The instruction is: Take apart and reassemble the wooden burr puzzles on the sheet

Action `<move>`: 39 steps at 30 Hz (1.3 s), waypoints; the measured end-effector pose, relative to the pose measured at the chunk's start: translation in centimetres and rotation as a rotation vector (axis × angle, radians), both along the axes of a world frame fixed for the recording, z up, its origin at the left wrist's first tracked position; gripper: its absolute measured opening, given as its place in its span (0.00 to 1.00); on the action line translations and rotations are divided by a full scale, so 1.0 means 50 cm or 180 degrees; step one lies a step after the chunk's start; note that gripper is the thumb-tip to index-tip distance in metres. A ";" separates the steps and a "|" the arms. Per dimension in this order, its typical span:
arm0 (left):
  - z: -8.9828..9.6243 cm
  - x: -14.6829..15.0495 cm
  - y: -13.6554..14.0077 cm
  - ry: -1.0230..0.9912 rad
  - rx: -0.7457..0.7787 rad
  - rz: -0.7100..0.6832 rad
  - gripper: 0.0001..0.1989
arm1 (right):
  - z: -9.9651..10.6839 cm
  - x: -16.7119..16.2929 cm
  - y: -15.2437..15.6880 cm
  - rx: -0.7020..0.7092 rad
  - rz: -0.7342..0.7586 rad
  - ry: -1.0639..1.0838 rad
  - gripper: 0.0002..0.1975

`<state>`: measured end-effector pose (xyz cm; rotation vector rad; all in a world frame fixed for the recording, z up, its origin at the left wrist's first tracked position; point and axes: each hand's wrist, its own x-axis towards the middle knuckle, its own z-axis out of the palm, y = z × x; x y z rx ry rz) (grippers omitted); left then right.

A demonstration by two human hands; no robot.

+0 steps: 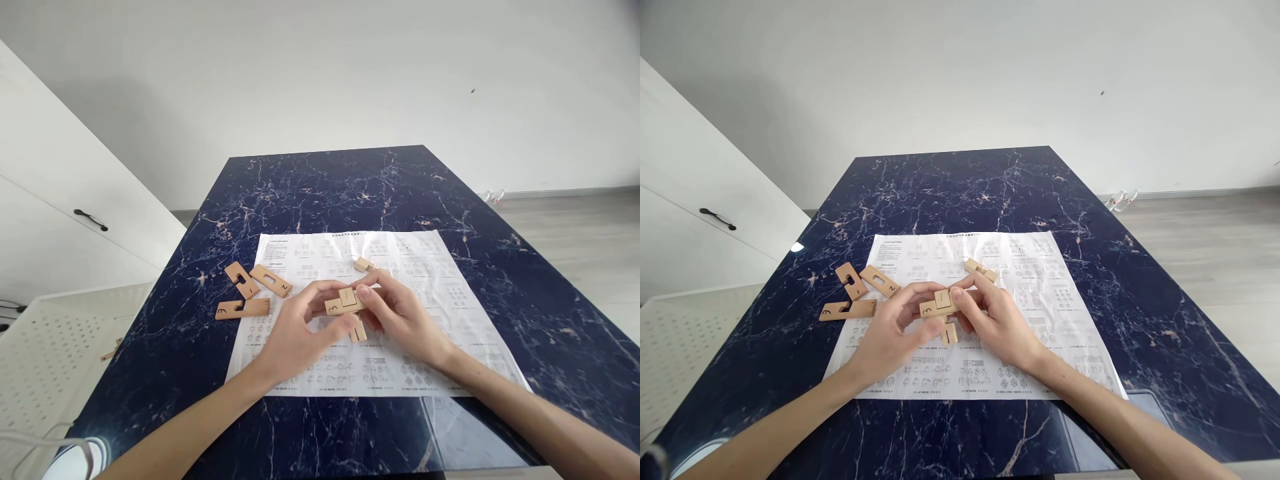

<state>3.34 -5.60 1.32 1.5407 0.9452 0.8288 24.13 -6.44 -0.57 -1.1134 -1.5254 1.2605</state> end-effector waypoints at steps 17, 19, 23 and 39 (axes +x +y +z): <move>-0.019 -0.008 0.001 0.0696 0.1163 -0.0181 0.34 | 0.001 -0.004 -0.005 -0.0159 0.0095 -0.0061 0.17; -0.019 -0.008 0.002 0.0745 0.1193 -0.0295 0.37 | 0.004 -0.006 -0.005 -0.0284 0.0113 0.0015 0.17; -0.011 -0.006 0.003 0.0810 0.1099 -0.0183 0.35 | 0.013 0.002 -0.001 -0.0365 0.0126 -0.0063 0.18; 0.004 -0.017 0.013 0.0220 0.0495 0.0380 0.24 | -0.005 0.048 0.036 0.0485 -0.0496 -0.1333 0.13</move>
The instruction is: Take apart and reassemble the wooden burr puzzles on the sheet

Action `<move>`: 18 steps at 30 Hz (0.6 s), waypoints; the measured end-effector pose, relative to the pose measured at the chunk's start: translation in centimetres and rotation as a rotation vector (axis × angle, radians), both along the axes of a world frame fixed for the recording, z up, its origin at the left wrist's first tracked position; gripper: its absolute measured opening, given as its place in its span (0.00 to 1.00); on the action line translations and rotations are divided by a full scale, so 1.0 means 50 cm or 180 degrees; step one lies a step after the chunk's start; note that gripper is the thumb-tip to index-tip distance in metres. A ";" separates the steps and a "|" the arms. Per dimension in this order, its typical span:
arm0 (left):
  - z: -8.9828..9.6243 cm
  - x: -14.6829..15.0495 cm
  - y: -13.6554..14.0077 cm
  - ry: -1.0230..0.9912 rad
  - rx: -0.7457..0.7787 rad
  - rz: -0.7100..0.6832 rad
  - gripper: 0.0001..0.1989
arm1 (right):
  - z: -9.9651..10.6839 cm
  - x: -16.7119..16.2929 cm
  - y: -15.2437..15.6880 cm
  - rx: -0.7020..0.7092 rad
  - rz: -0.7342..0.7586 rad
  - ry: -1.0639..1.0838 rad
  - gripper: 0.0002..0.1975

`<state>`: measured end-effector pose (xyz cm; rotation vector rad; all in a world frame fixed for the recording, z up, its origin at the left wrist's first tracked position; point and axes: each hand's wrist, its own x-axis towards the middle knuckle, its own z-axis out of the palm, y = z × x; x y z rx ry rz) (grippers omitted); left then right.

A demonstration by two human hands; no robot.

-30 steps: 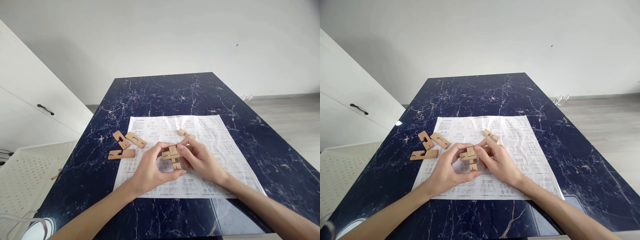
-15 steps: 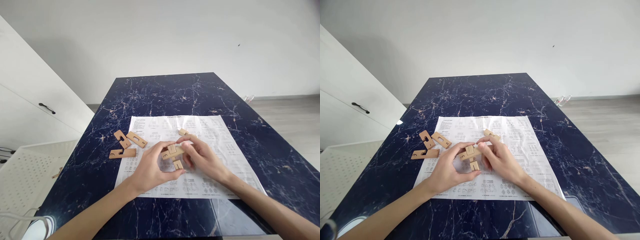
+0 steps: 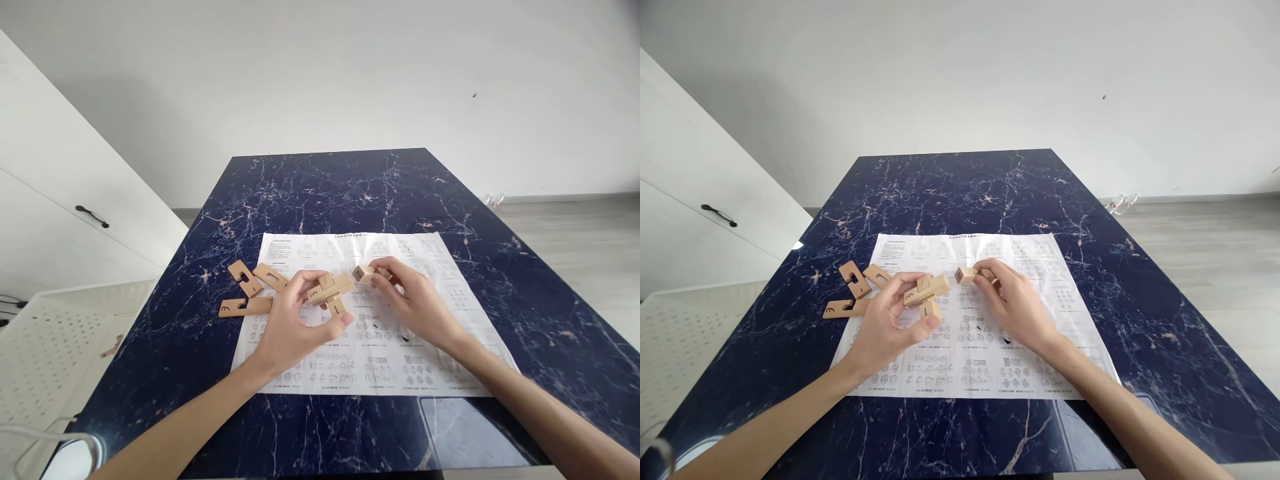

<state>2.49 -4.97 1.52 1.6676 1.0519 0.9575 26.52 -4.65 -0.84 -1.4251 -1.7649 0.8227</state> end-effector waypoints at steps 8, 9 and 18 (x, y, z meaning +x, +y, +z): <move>-0.004 0.001 0.002 0.0038 0.0174 0.0141 0.24 | 0.038 -0.009 -0.014 -0.1770 0.1026 0.2208 0.24; -0.005 0.002 0.001 0.0054 0.0239 0.0108 0.24 | 0.036 -0.010 -0.014 -0.1966 0.1203 0.2325 0.24; -0.015 0.005 -0.012 0.0559 0.1002 -0.0347 0.29 | 0.032 -0.032 -0.046 -0.1784 0.1431 0.1644 0.26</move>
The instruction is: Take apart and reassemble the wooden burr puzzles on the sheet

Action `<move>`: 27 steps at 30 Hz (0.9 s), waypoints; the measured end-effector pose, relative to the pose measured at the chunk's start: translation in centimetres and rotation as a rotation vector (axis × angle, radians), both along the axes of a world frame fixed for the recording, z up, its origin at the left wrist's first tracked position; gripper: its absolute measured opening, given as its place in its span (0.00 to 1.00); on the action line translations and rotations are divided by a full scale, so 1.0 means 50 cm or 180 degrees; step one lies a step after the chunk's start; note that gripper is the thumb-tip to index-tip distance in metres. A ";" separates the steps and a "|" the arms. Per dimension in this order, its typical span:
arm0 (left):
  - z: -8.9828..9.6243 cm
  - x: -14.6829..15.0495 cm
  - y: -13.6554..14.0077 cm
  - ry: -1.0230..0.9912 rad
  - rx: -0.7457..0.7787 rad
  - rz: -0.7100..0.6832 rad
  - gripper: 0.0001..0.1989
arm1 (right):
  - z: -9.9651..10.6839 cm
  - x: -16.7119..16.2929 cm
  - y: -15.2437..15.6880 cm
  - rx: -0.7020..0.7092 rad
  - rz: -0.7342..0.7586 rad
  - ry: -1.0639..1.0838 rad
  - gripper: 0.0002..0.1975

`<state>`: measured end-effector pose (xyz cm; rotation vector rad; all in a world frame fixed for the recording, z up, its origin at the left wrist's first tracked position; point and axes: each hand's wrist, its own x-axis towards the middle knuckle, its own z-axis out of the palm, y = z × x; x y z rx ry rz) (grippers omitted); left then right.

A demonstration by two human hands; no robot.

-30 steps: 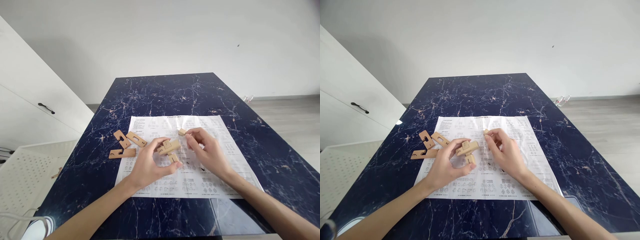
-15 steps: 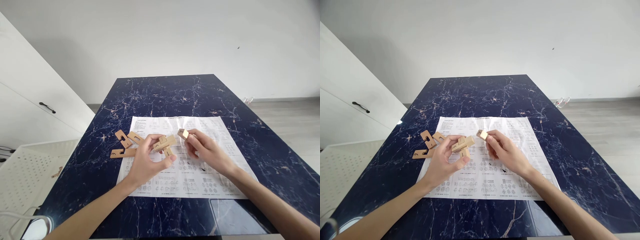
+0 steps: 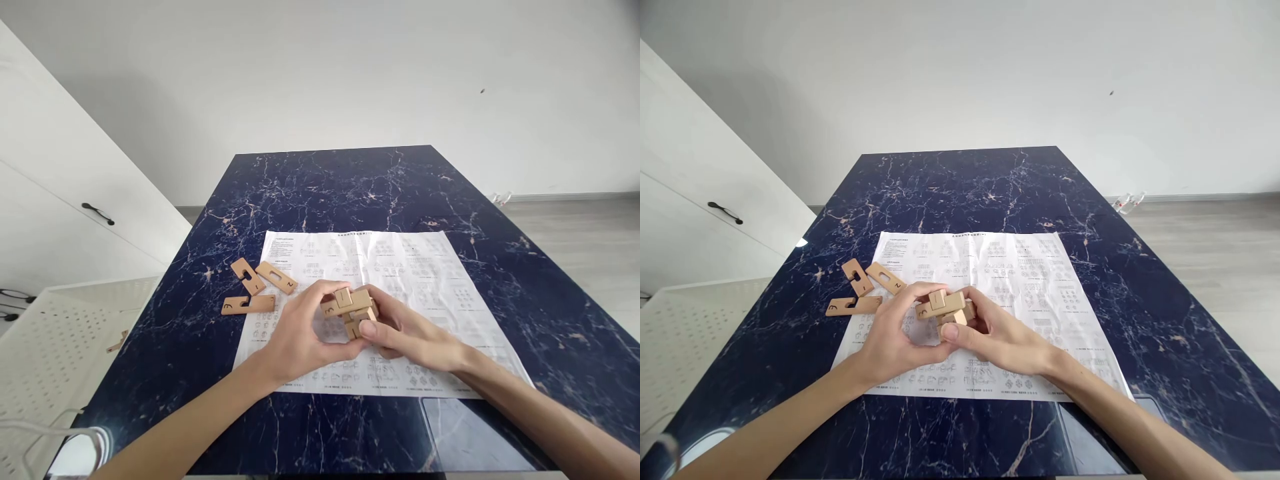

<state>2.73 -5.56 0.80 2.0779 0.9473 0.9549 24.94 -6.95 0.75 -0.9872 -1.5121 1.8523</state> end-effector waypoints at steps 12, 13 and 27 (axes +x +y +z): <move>-0.023 -0.006 0.004 -0.0079 0.0224 0.0223 0.33 | -0.005 0.015 0.015 0.0165 -0.0251 0.0177 0.34; -0.023 -0.007 0.004 -0.0084 0.0142 0.0275 0.34 | -0.005 0.017 0.017 0.0141 -0.0236 0.0199 0.33; -0.017 -0.013 0.008 0.0179 0.0365 0.0145 0.35 | -0.002 0.027 0.027 -0.0045 -0.0295 0.0302 0.31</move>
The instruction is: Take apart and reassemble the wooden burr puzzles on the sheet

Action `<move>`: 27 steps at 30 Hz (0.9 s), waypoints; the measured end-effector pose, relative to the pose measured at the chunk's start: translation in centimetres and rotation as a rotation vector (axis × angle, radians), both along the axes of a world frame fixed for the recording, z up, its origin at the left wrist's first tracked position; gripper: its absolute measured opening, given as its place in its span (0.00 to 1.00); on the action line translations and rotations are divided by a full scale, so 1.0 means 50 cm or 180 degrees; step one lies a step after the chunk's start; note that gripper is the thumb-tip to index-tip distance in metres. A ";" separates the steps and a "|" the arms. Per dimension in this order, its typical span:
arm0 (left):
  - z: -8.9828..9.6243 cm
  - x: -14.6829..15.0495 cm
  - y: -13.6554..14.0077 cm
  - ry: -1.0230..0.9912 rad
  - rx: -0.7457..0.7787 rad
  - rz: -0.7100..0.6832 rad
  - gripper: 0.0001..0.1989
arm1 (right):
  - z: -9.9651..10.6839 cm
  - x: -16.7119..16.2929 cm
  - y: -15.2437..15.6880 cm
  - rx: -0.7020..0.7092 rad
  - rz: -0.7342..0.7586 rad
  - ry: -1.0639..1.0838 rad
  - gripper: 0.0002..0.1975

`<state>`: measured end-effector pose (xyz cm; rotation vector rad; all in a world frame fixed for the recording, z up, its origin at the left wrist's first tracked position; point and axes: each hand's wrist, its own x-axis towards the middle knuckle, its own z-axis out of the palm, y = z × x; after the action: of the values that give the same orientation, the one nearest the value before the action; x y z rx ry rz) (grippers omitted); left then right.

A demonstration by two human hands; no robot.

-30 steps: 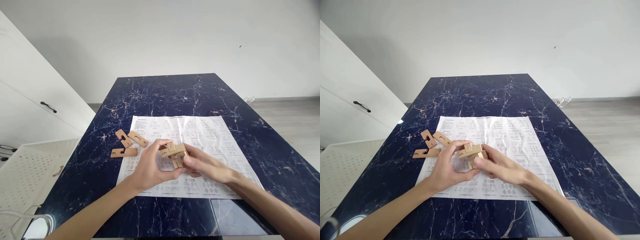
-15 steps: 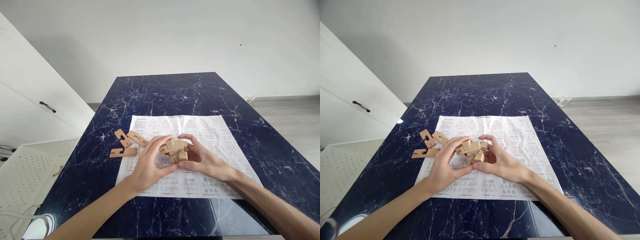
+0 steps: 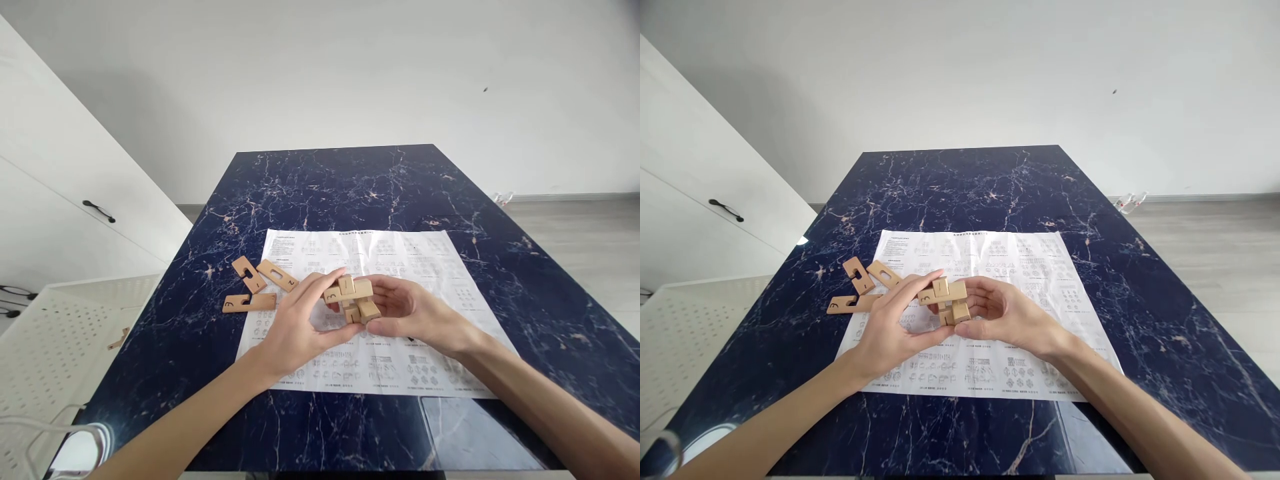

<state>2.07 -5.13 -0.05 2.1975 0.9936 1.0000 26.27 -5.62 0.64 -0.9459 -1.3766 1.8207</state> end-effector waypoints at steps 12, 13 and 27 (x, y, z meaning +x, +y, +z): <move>0.013 0.006 0.000 -0.0066 -0.0050 -0.0013 0.34 | 0.016 -0.004 -0.001 0.0254 0.0228 -0.0205 0.27; 0.012 0.005 0.001 -0.0035 -0.0061 -0.0028 0.34 | 0.013 -0.005 -0.001 0.0217 0.0171 -0.0220 0.29; -0.001 -0.001 -0.005 0.0104 -0.0100 -0.0601 0.38 | -0.005 -0.011 -0.005 -0.0097 0.0325 -0.0054 0.34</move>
<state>2.01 -5.38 -0.11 2.2398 0.7928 0.8592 25.74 -5.85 0.39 -0.9239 -1.4347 1.9182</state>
